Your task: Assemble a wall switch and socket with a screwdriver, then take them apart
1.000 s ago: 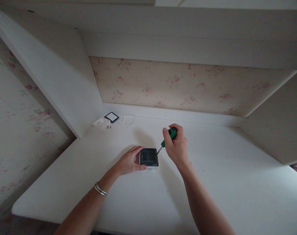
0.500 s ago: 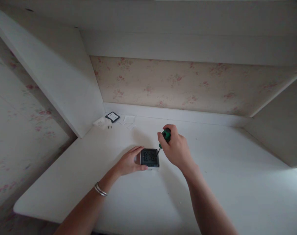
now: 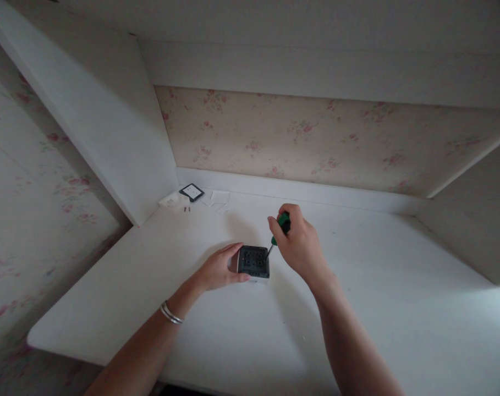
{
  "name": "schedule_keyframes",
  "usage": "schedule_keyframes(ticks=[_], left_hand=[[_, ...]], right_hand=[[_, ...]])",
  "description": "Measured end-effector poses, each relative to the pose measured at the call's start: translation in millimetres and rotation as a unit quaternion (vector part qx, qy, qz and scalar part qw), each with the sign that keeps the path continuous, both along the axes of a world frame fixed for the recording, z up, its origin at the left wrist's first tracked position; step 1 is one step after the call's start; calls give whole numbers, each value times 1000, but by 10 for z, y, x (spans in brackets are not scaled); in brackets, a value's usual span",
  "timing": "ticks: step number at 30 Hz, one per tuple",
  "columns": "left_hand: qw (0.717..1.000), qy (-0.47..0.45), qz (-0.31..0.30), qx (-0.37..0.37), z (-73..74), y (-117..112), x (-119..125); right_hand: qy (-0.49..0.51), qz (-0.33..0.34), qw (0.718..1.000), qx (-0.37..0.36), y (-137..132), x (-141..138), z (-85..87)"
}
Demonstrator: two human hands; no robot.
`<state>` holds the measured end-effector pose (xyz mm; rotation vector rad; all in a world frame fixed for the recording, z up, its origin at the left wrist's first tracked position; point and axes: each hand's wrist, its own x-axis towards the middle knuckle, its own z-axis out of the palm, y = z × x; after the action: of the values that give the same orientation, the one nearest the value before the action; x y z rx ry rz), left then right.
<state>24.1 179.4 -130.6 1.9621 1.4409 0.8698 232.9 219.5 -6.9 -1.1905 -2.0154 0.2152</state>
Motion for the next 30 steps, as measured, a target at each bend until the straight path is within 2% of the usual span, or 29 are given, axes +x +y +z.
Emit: schedule_keyframes(ticks=[5, 12, 14, 18, 20, 30], left_hand=[[1000, -4, -13, -3, 6, 6, 1], [1000, -17, -7, -7, 37, -14, 13], [1000, -15, -5, -9, 45, -16, 15], [1000, -7, -4, -2, 58, -15, 20], [1000, -10, -3, 1, 60, -14, 23], [1000, -17, -9, -5, 90, -21, 34]], right_hand=[[9, 98, 995, -36, -13, 34, 63], [26, 159, 985, -60, 80, 159, 51], [36, 115, 992, -25, 138, 180, 38], [22, -40, 996, 73, 186, 172, 29], [16, -51, 995, 89, 157, 150, 40], [-18, 109, 994, 4, -8, 179, 148]])
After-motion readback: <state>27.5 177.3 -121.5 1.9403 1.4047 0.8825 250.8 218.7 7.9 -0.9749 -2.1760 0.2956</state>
